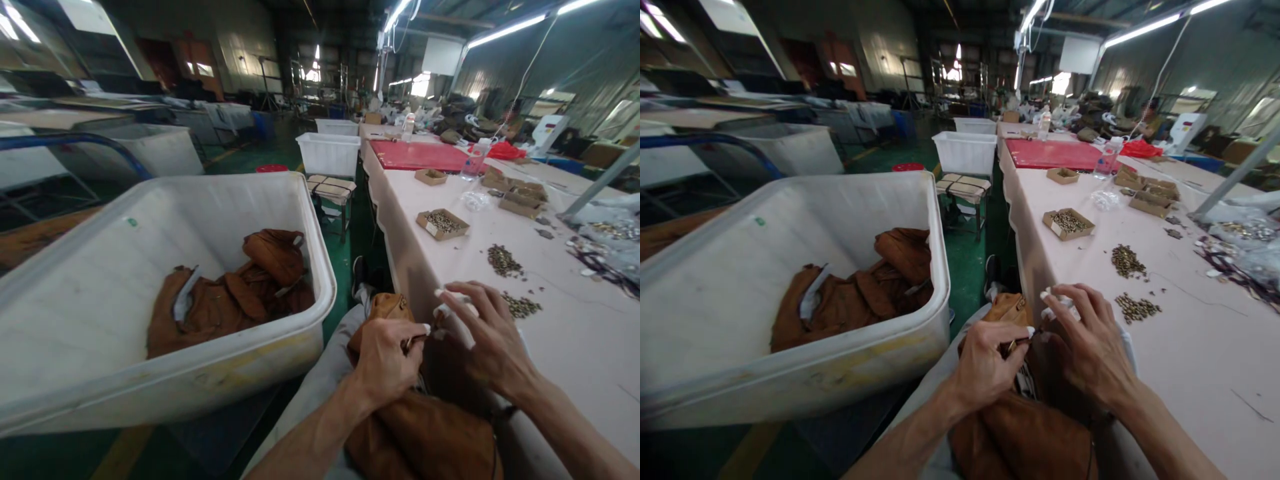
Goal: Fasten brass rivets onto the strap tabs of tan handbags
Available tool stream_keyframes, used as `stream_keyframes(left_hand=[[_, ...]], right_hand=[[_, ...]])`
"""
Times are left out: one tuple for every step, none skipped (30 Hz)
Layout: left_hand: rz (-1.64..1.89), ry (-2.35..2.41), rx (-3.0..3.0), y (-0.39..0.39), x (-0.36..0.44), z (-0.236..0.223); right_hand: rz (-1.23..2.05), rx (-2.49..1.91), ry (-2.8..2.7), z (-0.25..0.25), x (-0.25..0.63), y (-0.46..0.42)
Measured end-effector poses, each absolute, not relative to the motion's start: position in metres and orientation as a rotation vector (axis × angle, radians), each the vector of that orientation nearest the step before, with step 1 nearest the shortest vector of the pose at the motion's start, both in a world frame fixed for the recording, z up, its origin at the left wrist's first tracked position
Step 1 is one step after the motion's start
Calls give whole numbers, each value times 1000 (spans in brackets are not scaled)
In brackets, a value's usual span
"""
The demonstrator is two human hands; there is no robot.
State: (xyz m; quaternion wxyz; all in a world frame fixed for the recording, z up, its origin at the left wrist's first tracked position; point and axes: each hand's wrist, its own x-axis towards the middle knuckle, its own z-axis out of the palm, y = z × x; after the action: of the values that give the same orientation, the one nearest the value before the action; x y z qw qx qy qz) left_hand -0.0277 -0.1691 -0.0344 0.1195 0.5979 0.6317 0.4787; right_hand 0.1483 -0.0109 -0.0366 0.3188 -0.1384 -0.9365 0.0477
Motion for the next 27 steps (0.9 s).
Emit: stream_keyframes(left_hand=[[1395, 1877, 1842, -169, -27, -38], [1372, 1917, 1928, -170, -26, -42], [1337, 1977, 1996, -170, -26, -46], [1296, 2052, 2037, -169, -26, -49], [1257, 2137, 2043, -169, -27, -52], [1220, 2227, 2016, -168, -28, -53], [1179, 2312, 1968, -166, -29, -52], [1133, 2377, 1911, -165, -31, -49], [1086, 2403, 1861, -163, -34, -44], [1054, 2379, 1824, -162, -38, -38], [1045, 2297, 1792, -160, -42, -30], [1066, 2169, 1751, -159, -48, -21], [1114, 2011, 1684, -159, -54, -12], [1177, 1840, 1587, -159, -61, -2], [1236, 1669, 1470, -159, -67, 7], [1281, 1504, 1352, -160, -73, 15], [1305, 1350, 1248, -161, -77, 22], [1312, 1215, 1166, -162, -81, 28], [1305, 1103, 1106, -164, -82, 33], [1296, 1027, 1069, -165, -83, 36], [1291, 988, 1049, -166, -82, 38], [1294, 982, 1033, -166, -80, 39], [1302, 991, 1012, -166, -77, 40], [1314, 1005, 988, -165, -74, 41], [1329, 1019, 960, -164, -72, 42], [1348, 1036, 934, -163, -70, 44], [1371, 1063, 915, -161, -69, 48]], right_hand=[[87, -306, -2514, -36, 151, -9], [83, -249, -2561, -37, 153, -8], [86, -203, -2588, -39, 155, -8], [78, -169, -2599, -40, 157, -9], [51, -150, -2601, -41, 159, -12], [6, -139, -2590, -40, 161, -17], [-49, -135, -2566, -38, 161, -22], [-104, -144, -2530, -35, 161, -28], [-143, -161, -2488, -31, 160, -33], [-154, -187, -2439, -27, 159, -39], [-135, -218, -2382, -24, 157, -43], [-81, -245, -2323, -20, 155, -46], [1, -268, -2259, -17, 153, -49], [101, -285, -2194, -15, 152, -50], [206, -303, -2139, -13, 150, -52], [308, -324, -2098, -11, 148, -53], [403, -348, -2070, -11, 147, -53], [496, -373, -2050, -10, 146, -54], [585, -394, -2030, -11, 146, -54], [674, -407, -2006, -12, 145, -54], [754, -412, -1971, -14, 144, -53], [822, -408, -1935, -17, 143, -52], [878, -399, -1901, -21, 142, -51], [930, -386, -1875, -24, 140, -49], [981, -368, -1856, -27, 138, -48], [1034, -343, -1843, -29, 136, -48], [1084, -311, -1832, -29, 133, -49]])
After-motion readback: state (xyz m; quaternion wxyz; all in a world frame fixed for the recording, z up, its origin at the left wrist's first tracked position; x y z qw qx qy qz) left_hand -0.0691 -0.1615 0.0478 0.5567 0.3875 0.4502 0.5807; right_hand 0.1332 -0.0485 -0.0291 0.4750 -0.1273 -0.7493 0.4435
